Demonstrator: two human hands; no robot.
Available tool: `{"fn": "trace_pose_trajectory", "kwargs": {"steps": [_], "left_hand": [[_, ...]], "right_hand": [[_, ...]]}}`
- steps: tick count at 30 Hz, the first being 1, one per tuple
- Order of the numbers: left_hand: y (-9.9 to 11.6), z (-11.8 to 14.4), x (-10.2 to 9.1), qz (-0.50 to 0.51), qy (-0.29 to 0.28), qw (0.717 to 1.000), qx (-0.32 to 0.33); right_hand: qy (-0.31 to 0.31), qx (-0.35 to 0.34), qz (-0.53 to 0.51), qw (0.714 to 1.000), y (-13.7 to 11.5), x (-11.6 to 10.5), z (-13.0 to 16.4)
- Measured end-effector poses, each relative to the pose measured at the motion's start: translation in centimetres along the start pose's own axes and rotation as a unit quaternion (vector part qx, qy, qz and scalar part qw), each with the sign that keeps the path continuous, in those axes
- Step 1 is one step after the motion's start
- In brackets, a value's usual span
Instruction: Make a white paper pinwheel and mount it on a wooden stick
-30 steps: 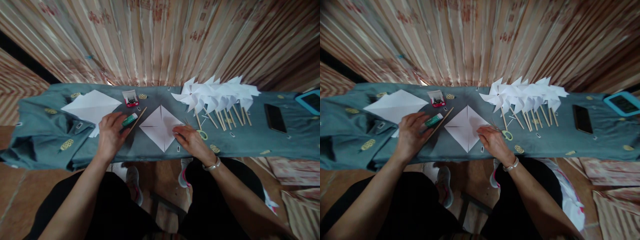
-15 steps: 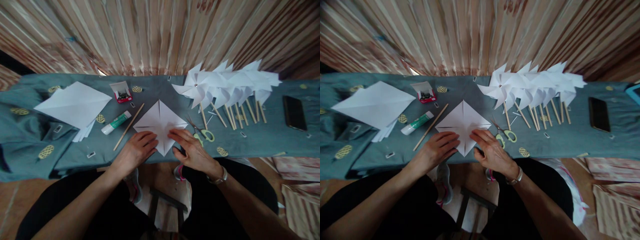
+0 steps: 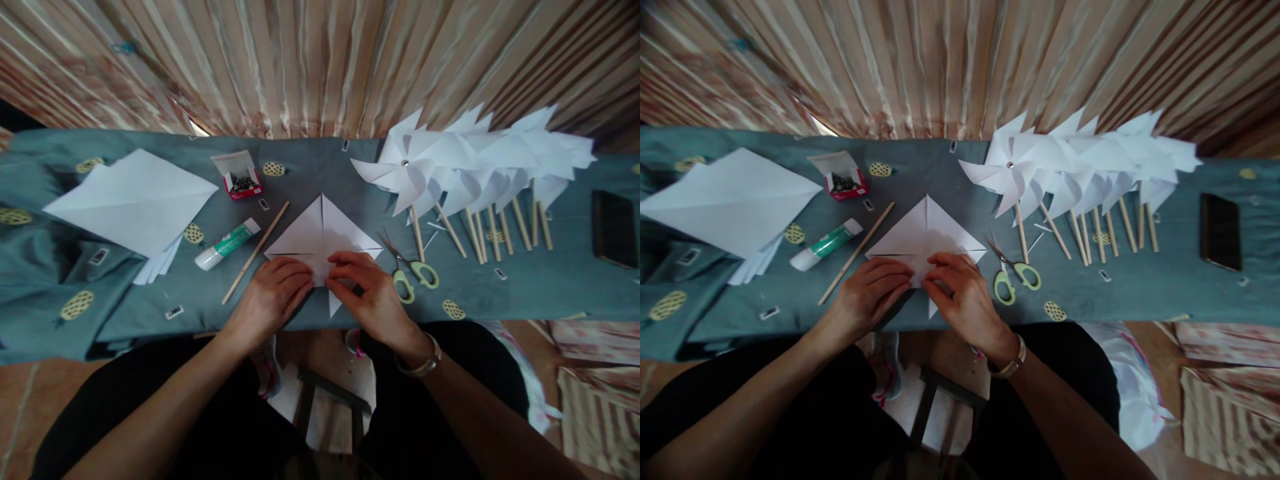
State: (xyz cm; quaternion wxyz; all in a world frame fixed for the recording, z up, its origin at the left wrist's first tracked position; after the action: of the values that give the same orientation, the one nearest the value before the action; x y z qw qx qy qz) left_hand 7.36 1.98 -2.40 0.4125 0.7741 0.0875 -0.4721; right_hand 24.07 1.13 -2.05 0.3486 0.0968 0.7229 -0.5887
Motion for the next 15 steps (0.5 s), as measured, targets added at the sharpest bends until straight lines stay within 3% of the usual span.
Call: {"fn": "trace_pose_trajectory", "kwargs": {"steps": [6, 15], "left_hand": [[0.01, 0.23, -0.43, 0.009, 0.025, 0.999, -0.028], [0.25, 0.22, -0.16, -0.018, 0.021, 1.0, 0.003]], "right_hand": [[0.031, 0.024, 0.042, 0.998, 0.22, 0.22, -0.73], [0.041, 0.018, 0.102, 0.994, 0.31, 0.22, -1.08]]}}
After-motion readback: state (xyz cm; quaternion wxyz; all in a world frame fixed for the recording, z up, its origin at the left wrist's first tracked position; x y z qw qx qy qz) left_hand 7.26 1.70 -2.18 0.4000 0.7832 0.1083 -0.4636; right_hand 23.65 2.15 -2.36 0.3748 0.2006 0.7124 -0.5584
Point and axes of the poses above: each hand's wrist, its own z-axis away from the middle knuckle, its own x-axis out of the palm, y = z × x, the point moved 5 cm from there along -z, towards the middle knuckle, and after that the axes turned 12 degrees about -y, right-handed, at the moved point
